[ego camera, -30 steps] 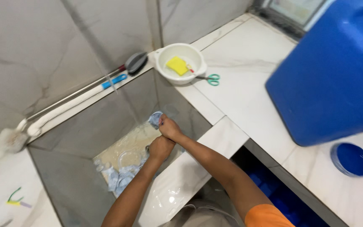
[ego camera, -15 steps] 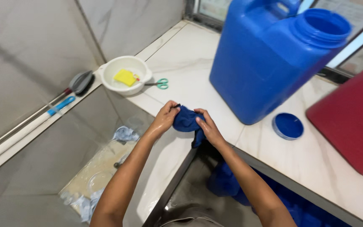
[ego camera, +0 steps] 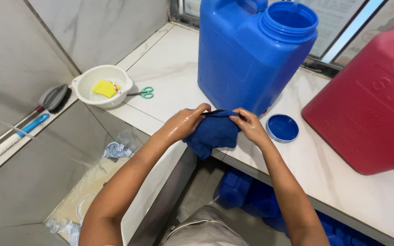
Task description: The person washes a blue plastic container and a pink plastic container in a sink using a sponge and running water. They scrub the exterior and interior, rinse, and then wipe the containers with a cloth. The containers are left open on the counter.
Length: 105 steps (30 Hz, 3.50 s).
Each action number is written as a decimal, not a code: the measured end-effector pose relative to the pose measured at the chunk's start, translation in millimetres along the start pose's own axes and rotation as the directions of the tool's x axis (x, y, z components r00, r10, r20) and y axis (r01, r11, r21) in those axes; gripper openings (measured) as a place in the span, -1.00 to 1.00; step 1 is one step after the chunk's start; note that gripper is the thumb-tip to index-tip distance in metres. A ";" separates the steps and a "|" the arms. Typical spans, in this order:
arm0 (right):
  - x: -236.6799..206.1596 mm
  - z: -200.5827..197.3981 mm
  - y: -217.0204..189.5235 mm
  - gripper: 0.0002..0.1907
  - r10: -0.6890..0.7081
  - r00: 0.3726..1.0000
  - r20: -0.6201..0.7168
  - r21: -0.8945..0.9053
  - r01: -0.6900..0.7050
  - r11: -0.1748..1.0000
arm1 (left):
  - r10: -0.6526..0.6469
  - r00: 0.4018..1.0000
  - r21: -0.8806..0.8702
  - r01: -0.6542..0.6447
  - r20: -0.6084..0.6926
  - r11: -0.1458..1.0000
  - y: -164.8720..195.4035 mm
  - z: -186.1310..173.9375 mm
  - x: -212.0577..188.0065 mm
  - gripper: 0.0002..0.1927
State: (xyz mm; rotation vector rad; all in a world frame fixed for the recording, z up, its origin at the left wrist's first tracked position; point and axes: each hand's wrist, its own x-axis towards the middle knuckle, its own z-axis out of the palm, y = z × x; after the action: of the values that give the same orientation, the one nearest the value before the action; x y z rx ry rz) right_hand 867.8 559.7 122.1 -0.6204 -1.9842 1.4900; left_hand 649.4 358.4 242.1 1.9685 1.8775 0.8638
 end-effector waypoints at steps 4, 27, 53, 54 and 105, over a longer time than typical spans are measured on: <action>3.4 -19.1 -32.3 -0.81 -0.122 0.982 -0.146 -0.125 0.104 0.987 | 0.242 0.968 -0.204 -0.249 -0.061 0.947 -16.4 3.9 4.5 -0.78; -94.8 66.3 11.6 -0.17 0.340 0.940 -0.020 0.992 -0.024 0.126 | -0.145 0.988 -0.431 0.157 0.061 0.888 19.8 116.0 68.1 -0.45; 90.4 -55.5 -8.8 -0.33 -0.542 0.457 -0.705 -0.480 0.255 0.839 | -0.273 0.908 -0.346 0.157 -0.317 0.925 -5.2 111.0 102.3 -0.47; 109.8 -81.9 -17.5 -0.31 -0.473 0.459 -0.752 -0.342 0.342 0.875 | -0.214 0.907 -0.312 0.099 -0.362 0.945 -4.8 112.2 114.8 -0.41; 259.4 -225.3 130.8 -0.53 0.259 0.953 -0.161 0.859 0.006 0.512 | -0.149 0.596 -0.250 -0.090 -0.789 0.964 5.0 190.1 237.0 -0.10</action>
State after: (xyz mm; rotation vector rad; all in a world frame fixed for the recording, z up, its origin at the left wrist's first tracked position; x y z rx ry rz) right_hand 837.3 924.4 87.6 -0.4742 -0.7764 2.0845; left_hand 760.2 625.8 149.5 1.4421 2.0095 2.1572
